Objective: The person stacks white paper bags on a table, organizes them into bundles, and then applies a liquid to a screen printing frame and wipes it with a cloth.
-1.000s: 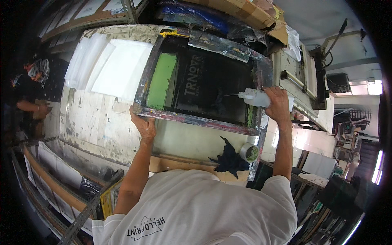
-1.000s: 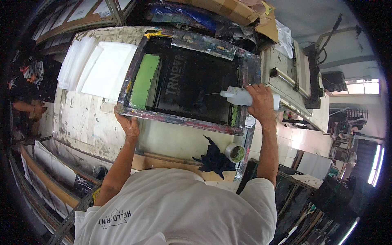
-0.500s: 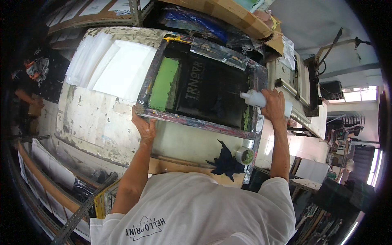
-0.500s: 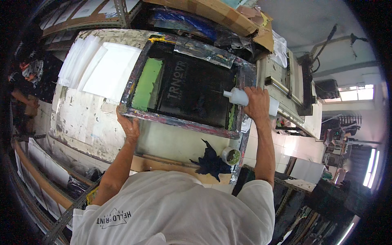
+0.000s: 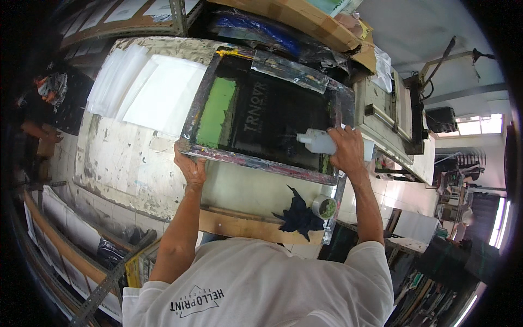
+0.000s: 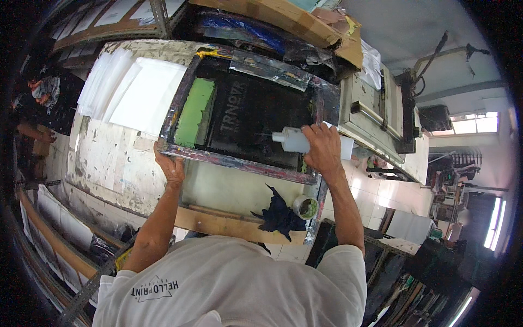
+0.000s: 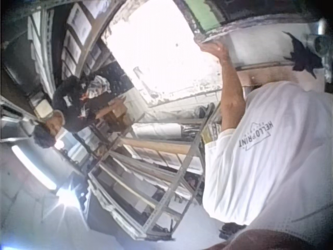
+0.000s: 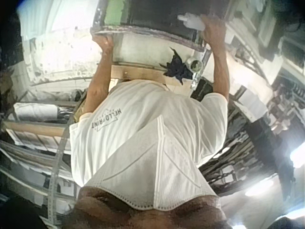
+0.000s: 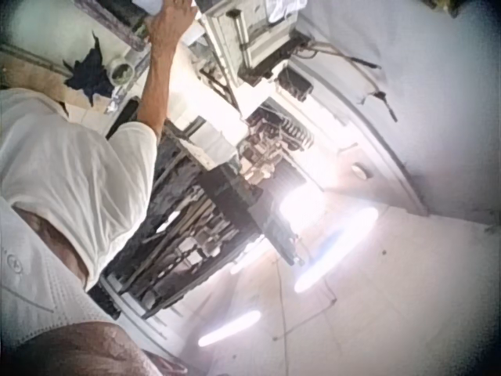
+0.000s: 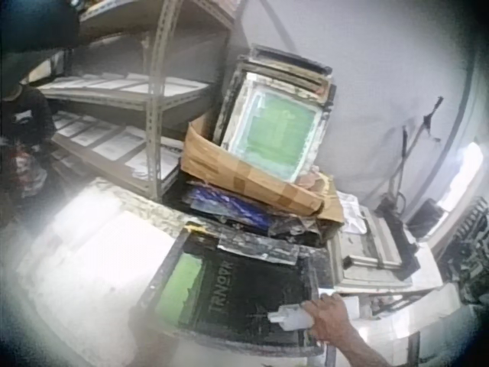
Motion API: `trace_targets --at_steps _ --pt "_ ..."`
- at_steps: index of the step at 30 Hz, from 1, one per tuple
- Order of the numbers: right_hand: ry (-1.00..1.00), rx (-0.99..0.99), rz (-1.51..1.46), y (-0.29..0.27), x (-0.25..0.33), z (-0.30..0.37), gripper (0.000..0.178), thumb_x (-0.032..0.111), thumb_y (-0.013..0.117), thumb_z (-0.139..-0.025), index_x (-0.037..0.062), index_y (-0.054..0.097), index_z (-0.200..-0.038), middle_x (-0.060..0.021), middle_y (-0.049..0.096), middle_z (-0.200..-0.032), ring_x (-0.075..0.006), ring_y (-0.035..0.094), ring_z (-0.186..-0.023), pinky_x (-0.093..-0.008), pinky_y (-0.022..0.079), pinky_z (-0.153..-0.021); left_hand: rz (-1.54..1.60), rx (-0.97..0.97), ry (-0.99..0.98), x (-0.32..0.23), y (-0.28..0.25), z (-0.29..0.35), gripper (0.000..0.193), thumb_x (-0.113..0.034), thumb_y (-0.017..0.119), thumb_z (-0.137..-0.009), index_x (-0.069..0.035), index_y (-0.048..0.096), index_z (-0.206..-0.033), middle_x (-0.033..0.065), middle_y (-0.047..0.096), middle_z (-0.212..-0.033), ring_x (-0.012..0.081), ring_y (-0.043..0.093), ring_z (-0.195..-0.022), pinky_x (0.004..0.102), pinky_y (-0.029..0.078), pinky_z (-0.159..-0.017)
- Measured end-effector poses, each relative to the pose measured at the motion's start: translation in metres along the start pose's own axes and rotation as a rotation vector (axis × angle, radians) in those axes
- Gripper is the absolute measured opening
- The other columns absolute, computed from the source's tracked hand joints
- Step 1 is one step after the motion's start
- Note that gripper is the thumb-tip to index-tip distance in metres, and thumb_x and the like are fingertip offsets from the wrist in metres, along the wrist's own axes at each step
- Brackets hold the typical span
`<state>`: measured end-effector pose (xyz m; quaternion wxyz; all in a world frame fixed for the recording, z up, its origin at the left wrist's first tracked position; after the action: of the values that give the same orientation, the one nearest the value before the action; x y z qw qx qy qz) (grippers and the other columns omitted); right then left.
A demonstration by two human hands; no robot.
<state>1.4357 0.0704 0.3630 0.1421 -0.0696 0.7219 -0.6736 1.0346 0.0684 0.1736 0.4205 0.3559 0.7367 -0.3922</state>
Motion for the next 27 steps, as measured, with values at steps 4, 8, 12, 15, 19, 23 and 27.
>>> trace_targets --at_steps 4,8,12,15,19,23,27 --pt "0.063 -0.119 0.023 0.017 -0.013 -0.026 0.053 0.004 0.071 -0.049 0.0085 0.063 -0.101 -0.0089 0.064 -0.090 -0.0289 0.058 -0.087 -0.0395 0.040 -0.073 -0.077 -0.042 0.030 -0.001 -0.006 0.003 0.115 -0.080 0.060 -0.072 0.012 0.032 -0.135 0.0216 0.057 -0.112 0.0346 0.057 -0.101 0.0451 0.043 -0.094" --pt "0.143 -0.103 0.087 0.026 -0.032 -0.044 0.048 0.005 0.071 -0.051 0.0093 0.062 -0.098 -0.0085 0.064 -0.091 -0.0293 0.059 -0.088 -0.0400 0.041 -0.074 -0.053 -0.036 0.002 0.000 -0.004 0.000 0.115 -0.082 0.058 -0.072 0.012 0.033 -0.135 0.0209 0.057 -0.110 0.0344 0.057 -0.102 0.0446 0.042 -0.094" --pt "0.169 -0.080 0.148 0.022 -0.047 -0.040 0.042 0.005 0.072 -0.054 0.0095 0.062 -0.094 -0.0086 0.065 -0.091 -0.0296 0.059 -0.090 -0.0402 0.042 -0.075 -0.013 0.068 -0.073 -0.009 0.000 -0.004 0.117 -0.083 0.056 -0.072 0.011 0.031 -0.138 0.0217 0.055 -0.114 0.0352 0.054 -0.106 0.0457 0.039 -0.097" --pt "0.167 0.018 0.189 0.020 -0.053 -0.025 0.043 0.006 0.073 -0.054 0.0096 0.062 -0.095 -0.0087 0.065 -0.092 -0.0294 0.060 -0.091 -0.0399 0.042 -0.075 -0.042 0.084 -0.107 0.006 0.001 -0.001 0.121 -0.085 0.056 -0.070 0.010 0.029 -0.140 0.0226 0.051 -0.123 0.0365 0.047 -0.112 0.0471 0.033 -0.102" --pt "0.086 0.140 0.166 0.009 -0.034 0.001 0.042 0.007 0.074 -0.054 0.0100 0.064 -0.094 -0.0095 0.066 -0.092 -0.0292 0.060 -0.091 -0.0396 0.041 -0.076 -0.103 0.084 -0.184 0.013 0.000 0.006 0.126 -0.087 0.056 -0.066 0.008 0.027 -0.142 0.0228 0.046 -0.131 0.0374 0.036 -0.120 0.0481 0.024 -0.107" --pt "0.017 0.135 0.077 -0.008 -0.001 0.019 0.046 0.003 0.071 -0.051 0.0089 0.065 -0.096 -0.0095 0.066 -0.092 -0.0284 0.059 -0.089 -0.0398 0.041 -0.073 -0.047 0.110 -0.206 0.022 0.002 0.010 0.126 -0.087 0.057 -0.066 0.008 0.028 -0.142 0.0218 0.046 -0.130 0.0361 0.035 -0.120 0.0471 0.023 -0.107" --pt "-0.045 0.113 0.018 -0.016 0.036 0.014 0.052 0.003 0.070 -0.049 0.0079 0.065 -0.101 -0.0073 0.063 -0.091 -0.0276 0.058 -0.086 -0.0387 0.040 -0.073 -0.057 0.121 -0.198 0.024 0.001 0.004 0.124 -0.087 0.056 -0.067 0.008 0.029 -0.142 0.0209 0.047 -0.130 0.0349 0.035 -0.119 0.0461 0.022 -0.108"
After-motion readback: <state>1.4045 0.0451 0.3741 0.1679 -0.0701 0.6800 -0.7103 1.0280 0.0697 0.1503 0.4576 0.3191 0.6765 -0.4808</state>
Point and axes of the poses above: each hand's wrist, its own z-axis away from the middle knuckle, its own y-axis out of the palm, x = y × z, the point moved 7 cm from there along -z, towards the middle knuckle
